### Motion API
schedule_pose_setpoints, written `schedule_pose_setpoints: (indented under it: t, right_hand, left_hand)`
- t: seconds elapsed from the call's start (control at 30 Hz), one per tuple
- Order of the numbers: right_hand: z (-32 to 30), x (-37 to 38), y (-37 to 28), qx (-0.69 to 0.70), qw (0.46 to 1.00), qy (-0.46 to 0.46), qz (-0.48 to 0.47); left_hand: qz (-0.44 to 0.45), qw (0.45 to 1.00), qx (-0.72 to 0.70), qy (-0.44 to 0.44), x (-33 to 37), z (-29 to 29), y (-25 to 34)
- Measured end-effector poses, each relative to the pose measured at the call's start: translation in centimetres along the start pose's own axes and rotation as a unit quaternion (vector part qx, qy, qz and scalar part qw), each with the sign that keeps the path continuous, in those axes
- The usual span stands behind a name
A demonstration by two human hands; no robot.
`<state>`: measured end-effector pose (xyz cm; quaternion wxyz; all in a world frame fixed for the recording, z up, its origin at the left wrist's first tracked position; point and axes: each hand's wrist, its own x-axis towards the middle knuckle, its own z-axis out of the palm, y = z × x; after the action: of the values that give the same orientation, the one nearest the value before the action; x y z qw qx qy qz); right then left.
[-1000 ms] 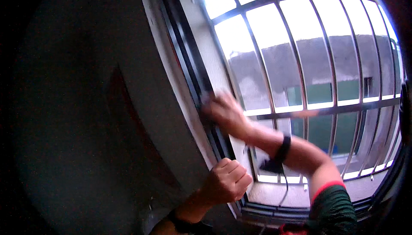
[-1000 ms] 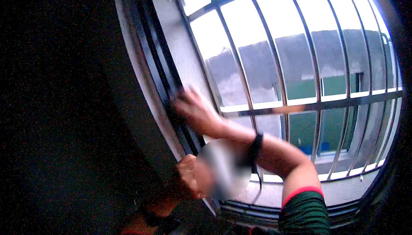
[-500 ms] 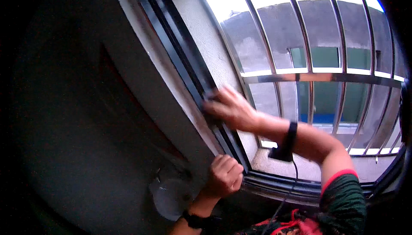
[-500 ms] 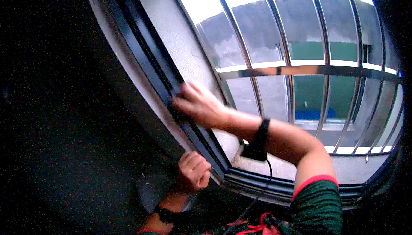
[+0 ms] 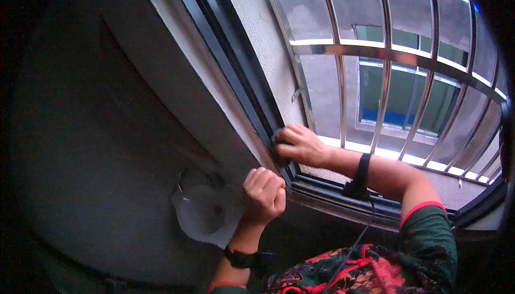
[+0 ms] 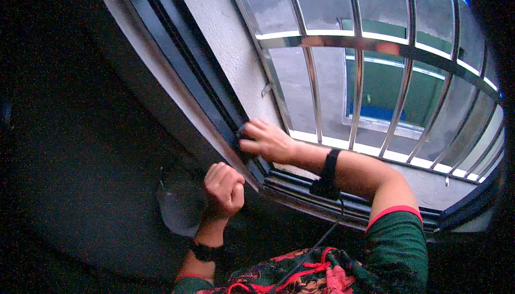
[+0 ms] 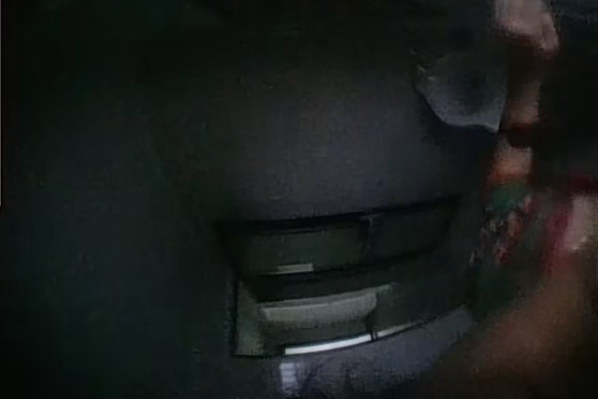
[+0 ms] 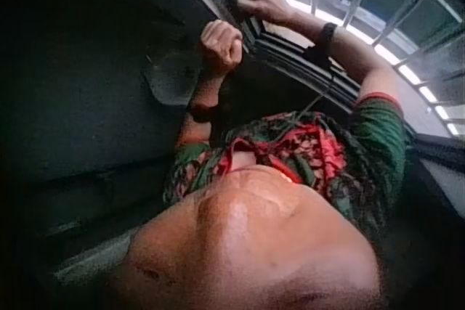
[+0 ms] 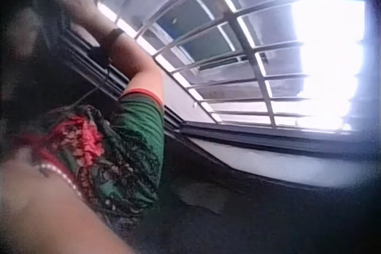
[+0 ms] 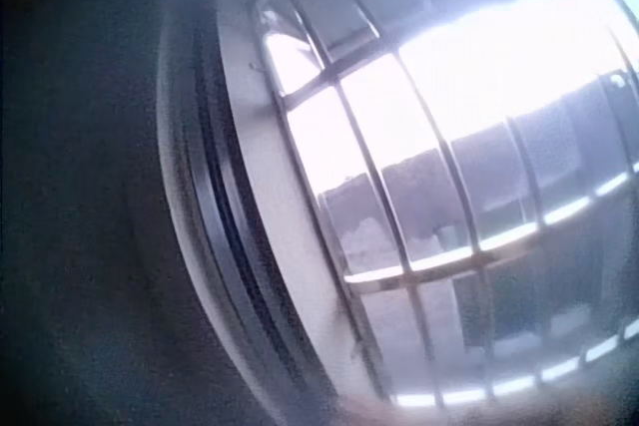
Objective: The person wipes the metal window bars and the bottom track of the window frame using a dark grey cloth.
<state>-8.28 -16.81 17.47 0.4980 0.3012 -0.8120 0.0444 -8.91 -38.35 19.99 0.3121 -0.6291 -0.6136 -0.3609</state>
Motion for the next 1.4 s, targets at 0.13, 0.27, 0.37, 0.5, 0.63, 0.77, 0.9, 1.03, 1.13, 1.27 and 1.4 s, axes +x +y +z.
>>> schedule_pose_setpoints:
  t: [0.13,0.27,0.37,0.5,0.63,0.77,0.9,1.03,1.13,1.27,1.4]
  right_hand:
    - [-3.2,11.7,3.0,-0.013,0.984,0.161,0.069]
    - [-7.5,18.4,6.6,-0.086,0.953,0.290,-0.024]
    - [-0.6,9.6,3.1,-0.052,0.971,0.231,0.033]
    - [2.8,-7.2,-3.0,0.042,0.992,-0.098,0.067]
    - [-0.7,1.3,0.9,-0.024,0.994,0.075,0.074]
    - [-3.6,12.0,4.8,-0.111,0.960,0.256,-0.031]
    - [1.1,1.5,-0.3,-0.083,0.982,0.131,0.111]
    - [2.0,-4.6,-2.9,-0.011,0.991,-0.034,0.130]
    - [0.2,0.7,-0.6,-0.035,0.988,0.049,0.141]
    - [-2.5,8.6,2.1,-0.097,0.971,0.214,0.049]
    - [1.3,1.1,-0.3,-0.076,0.985,0.135,0.072]
  left_hand:
    - [-0.037,0.999,0.002,0.020,0.4,0.2,-0.3]
    - [-0.040,0.997,-0.028,0.058,2.3,1.9,0.3]
    - [-0.093,0.993,-0.049,0.059,-1.3,1.2,0.3]
    - [-0.162,0.983,-0.073,0.044,-4.5,3.1,0.7]
    - [-0.197,0.975,-0.087,0.055,-5.3,3.5,0.6]
    - [-0.225,0.967,-0.097,0.068,-5.3,3.5,0.6]
    - [-0.238,0.959,-0.123,0.092,-5.9,3.8,0.8]
    - [-0.218,0.967,-0.111,0.066,-5.5,4.7,1.1]
    - [-0.227,0.964,-0.117,0.071,-5.1,4.4,1.0]
    - [-0.252,0.954,-0.130,0.097,-5.2,4.5,0.4]
    - [-0.290,0.942,-0.122,0.118,-6.6,4.5,0.0]
